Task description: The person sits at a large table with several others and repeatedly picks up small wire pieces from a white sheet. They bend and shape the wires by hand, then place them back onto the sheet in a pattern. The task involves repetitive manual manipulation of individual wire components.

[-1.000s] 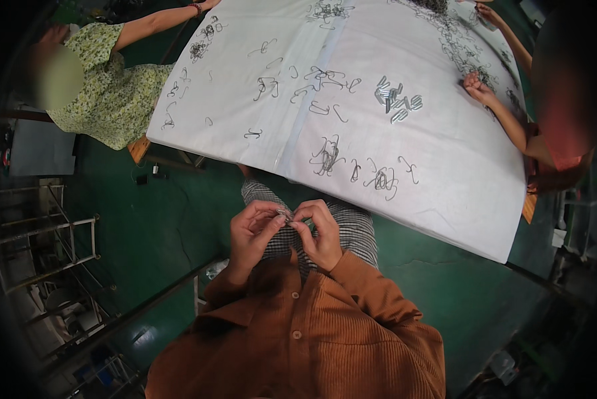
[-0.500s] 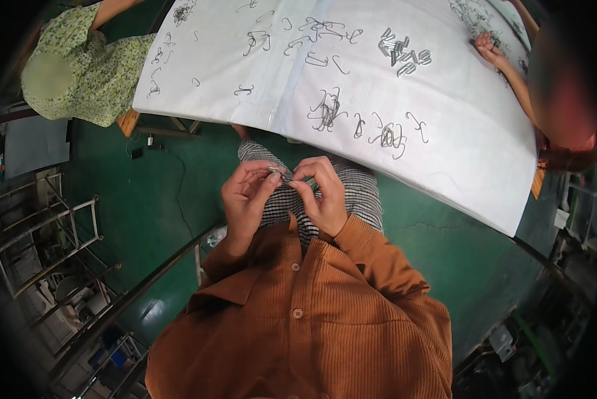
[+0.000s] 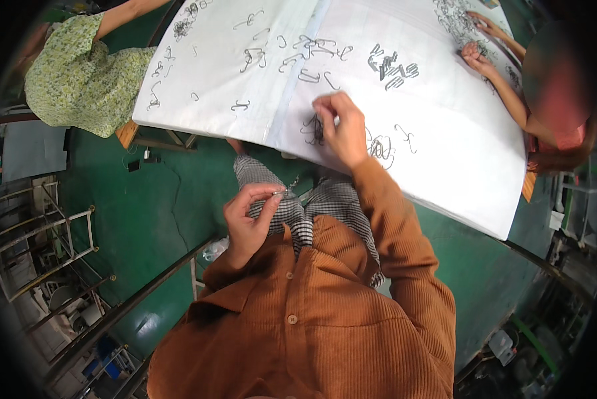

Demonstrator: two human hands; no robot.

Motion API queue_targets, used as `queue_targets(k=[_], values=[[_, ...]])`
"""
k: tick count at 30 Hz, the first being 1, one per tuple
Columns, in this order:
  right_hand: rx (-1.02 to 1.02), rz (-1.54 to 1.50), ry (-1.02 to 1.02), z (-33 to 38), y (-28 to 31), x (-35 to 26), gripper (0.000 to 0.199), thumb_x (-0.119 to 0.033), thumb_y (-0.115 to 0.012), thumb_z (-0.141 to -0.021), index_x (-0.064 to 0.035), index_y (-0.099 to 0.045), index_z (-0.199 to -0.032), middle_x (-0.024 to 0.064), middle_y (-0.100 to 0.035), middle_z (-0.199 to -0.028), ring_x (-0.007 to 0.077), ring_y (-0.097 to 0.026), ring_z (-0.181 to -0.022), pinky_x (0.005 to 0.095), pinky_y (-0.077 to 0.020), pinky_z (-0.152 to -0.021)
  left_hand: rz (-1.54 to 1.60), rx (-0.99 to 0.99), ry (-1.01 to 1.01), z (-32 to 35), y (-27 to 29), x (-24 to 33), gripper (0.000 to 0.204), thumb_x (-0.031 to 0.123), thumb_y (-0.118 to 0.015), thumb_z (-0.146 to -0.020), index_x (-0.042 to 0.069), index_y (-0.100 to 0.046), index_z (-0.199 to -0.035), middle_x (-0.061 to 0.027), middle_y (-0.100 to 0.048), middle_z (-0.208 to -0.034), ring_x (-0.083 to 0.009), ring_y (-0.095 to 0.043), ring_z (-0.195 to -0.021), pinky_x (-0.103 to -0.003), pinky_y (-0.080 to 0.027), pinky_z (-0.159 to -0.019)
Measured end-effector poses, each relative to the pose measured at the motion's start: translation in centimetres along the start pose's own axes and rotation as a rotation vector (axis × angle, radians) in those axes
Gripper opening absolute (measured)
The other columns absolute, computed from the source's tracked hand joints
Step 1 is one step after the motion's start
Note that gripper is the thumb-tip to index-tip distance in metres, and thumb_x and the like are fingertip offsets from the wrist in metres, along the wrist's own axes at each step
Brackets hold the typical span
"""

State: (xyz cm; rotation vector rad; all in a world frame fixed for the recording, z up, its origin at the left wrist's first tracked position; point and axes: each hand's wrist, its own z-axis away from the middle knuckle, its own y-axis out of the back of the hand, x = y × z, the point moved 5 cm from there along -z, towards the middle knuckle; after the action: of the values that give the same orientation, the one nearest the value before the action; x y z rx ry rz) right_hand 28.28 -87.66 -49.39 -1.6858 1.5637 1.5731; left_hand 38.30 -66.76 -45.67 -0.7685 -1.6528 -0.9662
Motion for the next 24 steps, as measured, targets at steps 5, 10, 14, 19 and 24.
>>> queue_targets(k=[5,10,14,19,24], values=[[-0.160,0.463,-0.080,-8.6,-3.9,7.5,0.013,-0.010,-0.068,-0.080,-0.0034,-0.066,-0.091,0.0170,-0.066,-0.093,0.0351,-0.065,-0.086,0.0412,-0.0520,-0.076,-0.029,0.053,0.013,0.0,0.0,0.7,0.012,-0.007,-0.065,-0.084,-0.003,-0.065,-0.095,-0.0116,-0.070,-0.093,-0.0151,-0.067,-0.082,-0.026,-0.053,-0.073],[-0.575,0.784,-0.250,-11.1,-6.5,10.7,0.023,-0.019,-0.064,-0.077,-0.0121,-0.071,-0.097,0.0135,-0.070,-0.099,0.0301,-0.066,-0.095,0.0397,-0.0531,-0.080,0.002,0.133,0.008,0.3,0.5,-0.2,0.012,-0.004,-0.066,-0.082,0.000,-0.067,-0.093,-0.0101,-0.071,-0.089,-0.0163,-0.067,-0.071,-0.027,-0.052,-0.065],[-0.427,0.742,-0.060,-10.7,-6.1,7.8,0.014,-0.009,-0.061,-0.078,-0.0037,-0.066,-0.090,0.0186,-0.066,-0.095,0.0338,-0.064,-0.096,0.0417,-0.0519,-0.079,0.008,0.122,0.007,0.4,1.2,0.0,0.010,-0.002,-0.067,-0.084,-0.001,-0.067,-0.094,-0.0106,-0.071,-0.091,-0.0164,-0.069,-0.074,-0.026,-0.052,-0.065],[-0.420,0.548,-0.039,-13.2,-3.6,5.6,0.017,0.000,-0.058,-0.079,-0.0006,-0.064,-0.094,0.0203,-0.066,-0.099,0.0365,-0.061,-0.098,0.0430,-0.0498,-0.081,0.018,0.115,-0.011,0.1,0.9,0.2,0.012,-0.001,-0.068,-0.084,0.000,-0.067,-0.096,-0.0091,-0.072,-0.090,-0.0145,-0.069,-0.072,-0.026,-0.052,-0.063],[-0.262,0.400,0.063,-11.7,-1.3,3.8,0.013,0.004,-0.060,-0.077,-0.0002,-0.067,-0.087,0.0189,-0.068,-0.089,0.0370,-0.064,-0.084,0.0418,-0.0508,-0.073,-0.007,0.083,0.017,-0.2,0.6,0.6,0.012,-0.005,-0.065,-0.085,-0.004,-0.064,-0.097,-0.0100,-0.071,-0.093,-0.0126,-0.068,-0.081,-0.024,-0.054,-0.073]])
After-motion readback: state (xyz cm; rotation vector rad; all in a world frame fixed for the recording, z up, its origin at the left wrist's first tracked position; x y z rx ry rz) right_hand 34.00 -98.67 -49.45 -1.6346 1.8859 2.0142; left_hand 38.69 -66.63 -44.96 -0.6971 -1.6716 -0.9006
